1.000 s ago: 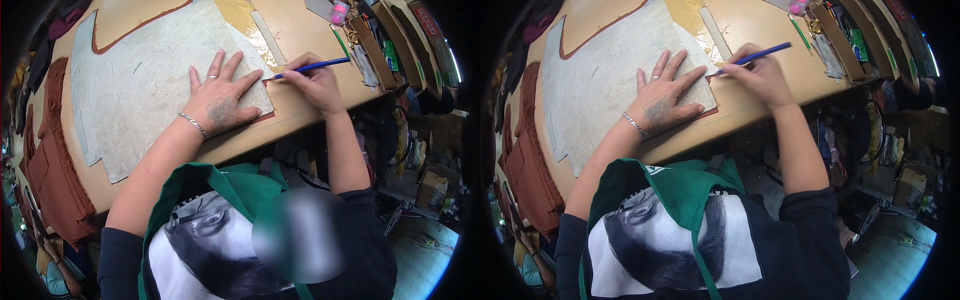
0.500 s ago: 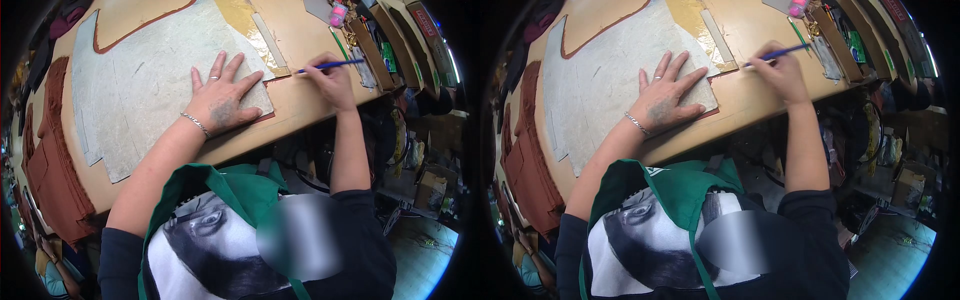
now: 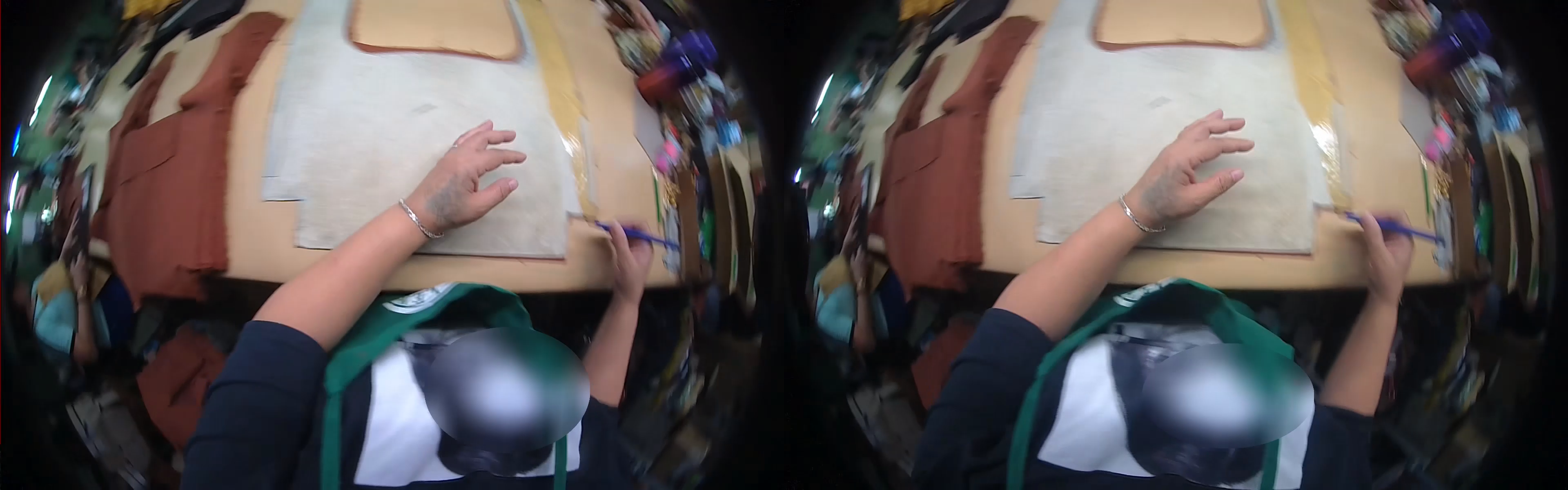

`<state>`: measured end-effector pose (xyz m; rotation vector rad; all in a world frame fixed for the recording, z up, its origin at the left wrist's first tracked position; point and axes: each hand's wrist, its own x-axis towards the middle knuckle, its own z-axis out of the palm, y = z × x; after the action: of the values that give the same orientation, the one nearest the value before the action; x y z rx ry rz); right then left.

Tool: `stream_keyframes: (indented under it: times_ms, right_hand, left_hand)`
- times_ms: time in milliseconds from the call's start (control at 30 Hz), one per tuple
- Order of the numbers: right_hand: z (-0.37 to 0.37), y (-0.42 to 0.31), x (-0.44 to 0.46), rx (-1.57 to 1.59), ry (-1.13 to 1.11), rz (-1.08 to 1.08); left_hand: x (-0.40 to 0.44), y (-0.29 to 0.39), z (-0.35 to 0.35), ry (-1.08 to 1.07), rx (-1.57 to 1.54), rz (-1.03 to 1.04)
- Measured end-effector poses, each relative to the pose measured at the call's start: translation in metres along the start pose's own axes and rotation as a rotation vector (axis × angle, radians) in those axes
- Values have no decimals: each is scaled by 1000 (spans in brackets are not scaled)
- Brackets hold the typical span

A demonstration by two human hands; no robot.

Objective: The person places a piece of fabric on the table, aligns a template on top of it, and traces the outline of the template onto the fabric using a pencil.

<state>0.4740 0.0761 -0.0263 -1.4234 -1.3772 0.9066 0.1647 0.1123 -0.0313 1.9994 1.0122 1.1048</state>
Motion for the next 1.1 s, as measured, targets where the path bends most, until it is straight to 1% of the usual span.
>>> stream_keyframes:
  times_ms: [167,267,367,467,600,667,733,767,833,867,900,933,1000,1033,1100]
  right_hand:
    - [26,-10,10,60,18,-36]
    - [51,-25,26,88,-26,-74]
    - [88,-51,42,76,-75,-100]
    - [131,-74,55,128,-201,-139]
    - [190,-95,80,83,-440,-169]
    - [219,-96,99,169,-538,-103]
    - [243,-95,120,275,-557,34]
    - [256,-96,125,363,-487,94]
    - [273,-90,135,424,-423,89]
    - [279,-85,136,454,-396,95]
    - [282,-81,135,478,-413,124]
    - [284,-76,134,451,-433,92]
    - [284,-67,134,390,-477,25]
    - [284,-65,136,423,-484,27]
    - [282,-62,134,425,-449,85]
  left_hand:
    - [-35,-8,-95,198,215,-35]
    - [-52,-9,-125,160,235,-100]
    - [-63,-11,-139,129,322,-80]
    - [-72,-10,-143,85,388,-35]
    - [-79,-22,-135,10,355,78]
    - [-68,-27,-138,54,357,52]
    - [-56,-32,-144,94,374,7]
    - [-49,-34,-148,88,386,3]
    - [-44,-35,-152,67,395,-39]
    - [-46,-38,-149,70,391,-25]
    - [-45,-42,-147,74,397,-4]
    - [-44,-46,-146,78,404,18]
    - [-42,-51,-144,85,411,-39]
    - [-40,-53,-143,89,412,-64]
    - [-33,-58,-143,102,541,-228]
